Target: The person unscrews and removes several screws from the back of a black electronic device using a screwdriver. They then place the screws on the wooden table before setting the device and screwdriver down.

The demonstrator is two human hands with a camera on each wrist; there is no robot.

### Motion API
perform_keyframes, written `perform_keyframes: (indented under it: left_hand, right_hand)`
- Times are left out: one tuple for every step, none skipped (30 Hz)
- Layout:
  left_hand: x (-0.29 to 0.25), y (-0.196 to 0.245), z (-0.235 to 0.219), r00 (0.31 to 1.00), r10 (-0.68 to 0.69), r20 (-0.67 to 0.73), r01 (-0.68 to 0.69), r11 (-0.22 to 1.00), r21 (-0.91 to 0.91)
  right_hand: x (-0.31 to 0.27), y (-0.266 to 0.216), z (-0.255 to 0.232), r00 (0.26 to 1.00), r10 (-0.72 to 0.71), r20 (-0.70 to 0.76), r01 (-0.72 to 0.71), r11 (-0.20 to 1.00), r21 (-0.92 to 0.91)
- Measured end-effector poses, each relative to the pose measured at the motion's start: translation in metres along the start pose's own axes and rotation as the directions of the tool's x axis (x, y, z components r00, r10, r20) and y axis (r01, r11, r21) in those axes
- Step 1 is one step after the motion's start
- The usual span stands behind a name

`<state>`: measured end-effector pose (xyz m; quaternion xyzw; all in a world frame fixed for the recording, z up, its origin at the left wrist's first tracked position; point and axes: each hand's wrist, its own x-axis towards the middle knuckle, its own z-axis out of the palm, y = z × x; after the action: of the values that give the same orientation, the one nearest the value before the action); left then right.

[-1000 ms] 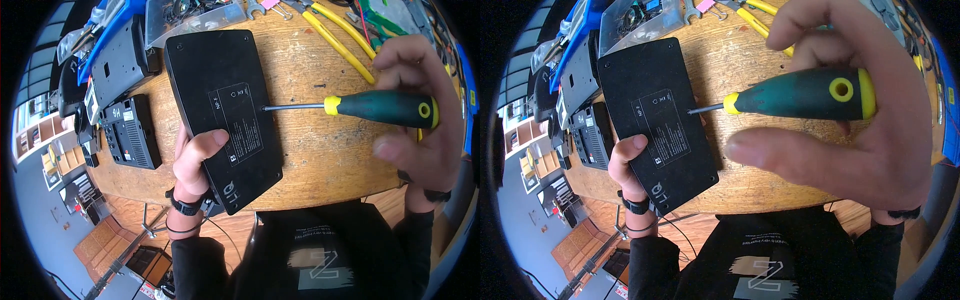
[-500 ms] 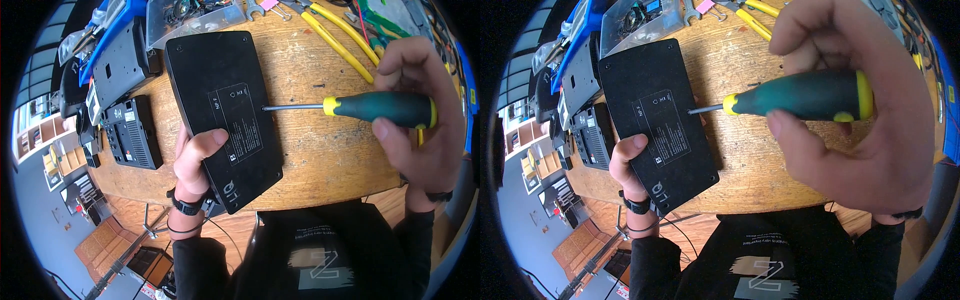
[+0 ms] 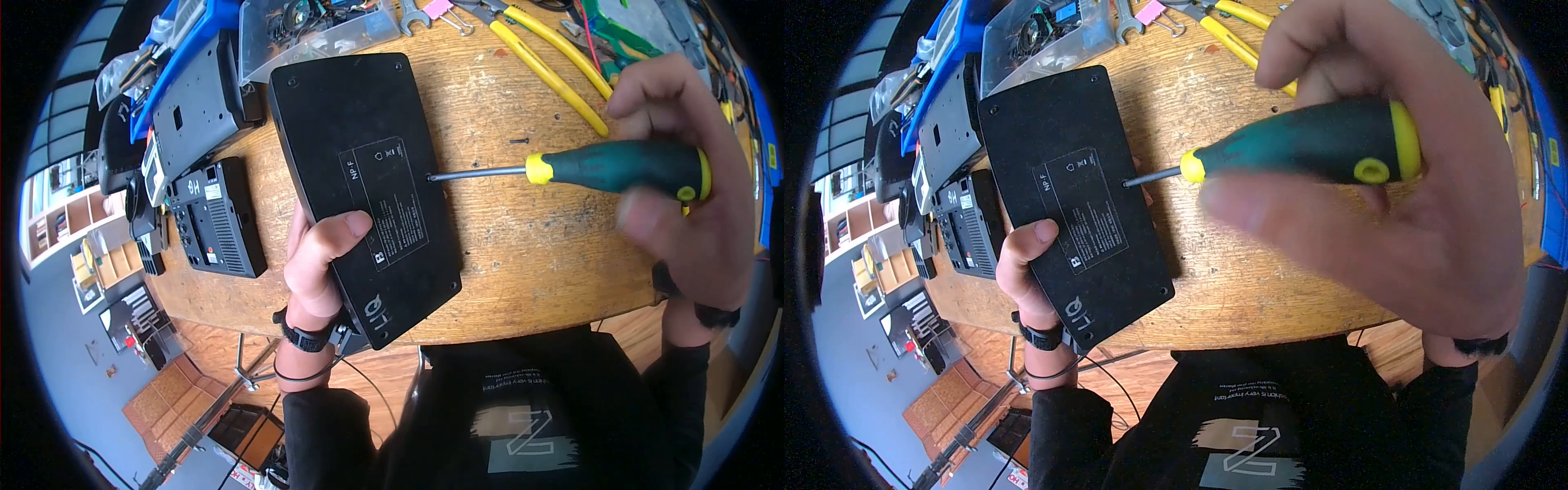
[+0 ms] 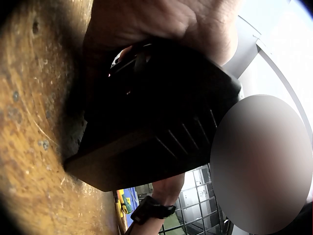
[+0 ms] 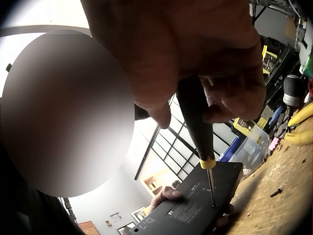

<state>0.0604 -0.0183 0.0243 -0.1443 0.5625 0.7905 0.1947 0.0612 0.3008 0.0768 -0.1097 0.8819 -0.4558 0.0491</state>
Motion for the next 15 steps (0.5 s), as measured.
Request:
perform_keyframes:
  left_hand:
    - [0.0, 0.0, 0.0, 1.0, 0.003, -0.006, -0.003, 1.0, -0.004]
    - [0.0, 0.0, 0.001, 1.0, 0.008, -0.007, -0.008, 1.0, -0.005]
    - [0.0, -0.001, 0.001, 1.0, 0.012, -0.008, -0.012, 1.0, -0.006]
    - [0.0, -0.001, 0.001, 1.0, 0.017, -0.009, -0.017, 1.0, -0.007]
    - [0.0, -0.001, 0.001, 1.0, 0.012, -0.007, -0.012, 1.0, -0.002]
    - [0.0, 0.0, 0.0, 1.0, 0.006, -0.006, -0.006, 1.0, 0.004]
    - [0.0, 0.0, -0.001, 1.0, 0.001, -0.004, -0.001, 1.0, 0.009]
    - [0.0, 0.001, -0.001, 1.0, 0.003, 0.003, -0.003, 1.0, 0.013]
    - [0.001, 0.001, -0.001, 1.0, 0.006, 0.01, -0.006, 1.0, 0.018]
    - [0.001, 0.001, 0.0, 1.0, 0.009, 0.018, -0.01, 1.0, 0.022]
    - [0.001, 0.001, 0.001, 1.0, 0.007, 0.012, -0.007, 1.0, 0.019]
    - [0.0, 0.001, 0.002, 1.0, 0.004, 0.006, -0.004, 1.0, 0.015]
    - [0.0, 0.001, 0.003, 1.0, 0.002, 0.0, -0.002, 1.0, 0.011]
    - [0.001, 0.0, 0.001, 1.0, 0.005, 0.021, -0.005, 1.0, 0.003]
    - [0.004, -0.004, -0.003, 0.999, 0.009, 0.042, -0.009, 1.0, -0.004]
  right_hand:
    - [-0.001, 0.002, 0.001, 1.0, -0.018, -0.009, 0.018, 1.0, -0.022]
    - [-0.001, 0.005, 0.002, 0.999, -0.036, -0.017, 0.035, 0.998, -0.044]
    - [0.0, 0.003, 0.007, 0.995, -0.086, -0.044, 0.082, 0.993, -0.084]
    - [0.0, 0.003, 0.008, 0.991, -0.121, -0.047, 0.116, 0.988, -0.101]
    - [0.001, 0.002, 0.01, 0.986, -0.156, -0.051, 0.149, 0.982, -0.118]
    - [0.003, 0.004, 0.009, 0.984, -0.174, -0.033, 0.17, 0.979, -0.111]
    - [0.004, 0.003, 0.007, 0.987, -0.16, 0.004, 0.16, 0.984, -0.078]
    - [0.005, 0.003, 0.005, 0.989, -0.146, 0.04, 0.147, 0.988, -0.046]
    - [0.007, -0.001, -0.002, 0.99, -0.101, 0.097, 0.101, 0.995, 0.009]
    - [0.006, -0.001, -0.002, 0.995, -0.062, 0.072, 0.061, 0.998, 0.013]
    - [0.005, -0.001, -0.002, 0.999, -0.023, 0.047, 0.022, 1.0, 0.019]
    - [-0.001, 0.002, 0.007, 0.998, 0.01, -0.062, -0.012, 1.0, -0.019]
    - [-0.001, 0.003, 0.01, 0.994, -0.015, -0.11, 0.011, 0.999, -0.04]
    - [-0.002, 0.004, 0.013, 0.986, -0.04, -0.159, 0.031, 0.998, -0.063]
    - [0.002, 0.002, 0.016, 0.982, -0.12, -0.146, 0.11, 0.991, -0.071]
